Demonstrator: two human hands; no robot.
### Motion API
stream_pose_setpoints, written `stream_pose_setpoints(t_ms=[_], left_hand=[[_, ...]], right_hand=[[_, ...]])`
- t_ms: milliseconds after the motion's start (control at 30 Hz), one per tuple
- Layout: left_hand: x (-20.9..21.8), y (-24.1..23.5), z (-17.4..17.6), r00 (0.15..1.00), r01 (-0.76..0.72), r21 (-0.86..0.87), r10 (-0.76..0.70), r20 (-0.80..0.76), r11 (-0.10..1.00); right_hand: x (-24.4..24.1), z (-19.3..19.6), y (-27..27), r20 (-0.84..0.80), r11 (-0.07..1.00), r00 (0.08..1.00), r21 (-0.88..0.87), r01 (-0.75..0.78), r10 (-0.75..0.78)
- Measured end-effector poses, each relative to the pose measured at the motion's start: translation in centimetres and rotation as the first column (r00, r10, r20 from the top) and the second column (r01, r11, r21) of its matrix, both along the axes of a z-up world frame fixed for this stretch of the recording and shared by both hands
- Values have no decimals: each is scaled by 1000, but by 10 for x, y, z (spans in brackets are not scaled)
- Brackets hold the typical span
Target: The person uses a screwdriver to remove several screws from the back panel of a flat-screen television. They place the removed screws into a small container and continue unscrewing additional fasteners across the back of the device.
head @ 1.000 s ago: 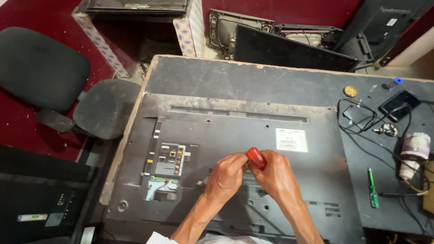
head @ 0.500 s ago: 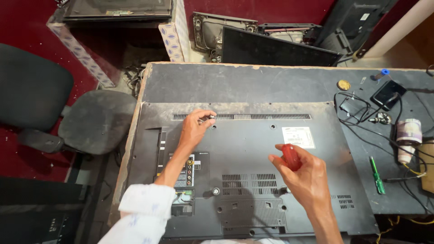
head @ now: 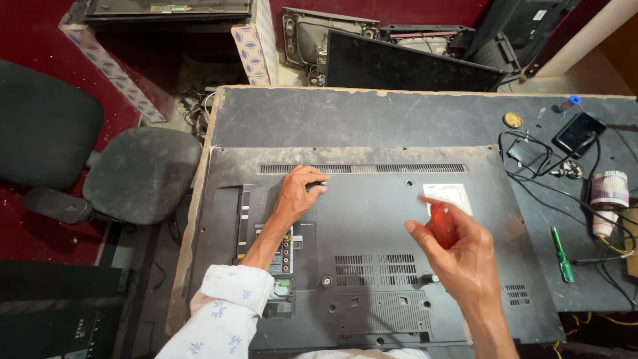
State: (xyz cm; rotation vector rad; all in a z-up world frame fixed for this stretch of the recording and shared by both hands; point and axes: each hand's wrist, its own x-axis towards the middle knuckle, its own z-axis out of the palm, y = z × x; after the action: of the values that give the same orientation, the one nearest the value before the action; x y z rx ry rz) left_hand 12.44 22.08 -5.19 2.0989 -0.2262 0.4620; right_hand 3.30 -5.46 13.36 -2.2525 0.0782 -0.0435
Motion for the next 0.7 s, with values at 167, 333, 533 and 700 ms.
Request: stream_pose_setpoints(t_ms=[167, 333, 533, 700], left_hand=[[-6, 0, 8, 1000, -3, 9, 3, -15, 1000], [-7, 0, 7, 1000, -15, -15, 15, 1, 1000], [-6, -1, 1, 999, -16, -34, 18, 38, 999], [-4, -1, 1, 997, -20, -28, 22, 71, 999]], right_hand=[[-1, 26, 1, 292, 879, 881, 197, -435, 371], [19, 20, 35, 609, 751, 697, 237, -616, 379], [70, -8, 89, 701, 771, 580, 66, -634, 416], [91, -26, 107, 673, 771, 603, 75, -633, 429]])
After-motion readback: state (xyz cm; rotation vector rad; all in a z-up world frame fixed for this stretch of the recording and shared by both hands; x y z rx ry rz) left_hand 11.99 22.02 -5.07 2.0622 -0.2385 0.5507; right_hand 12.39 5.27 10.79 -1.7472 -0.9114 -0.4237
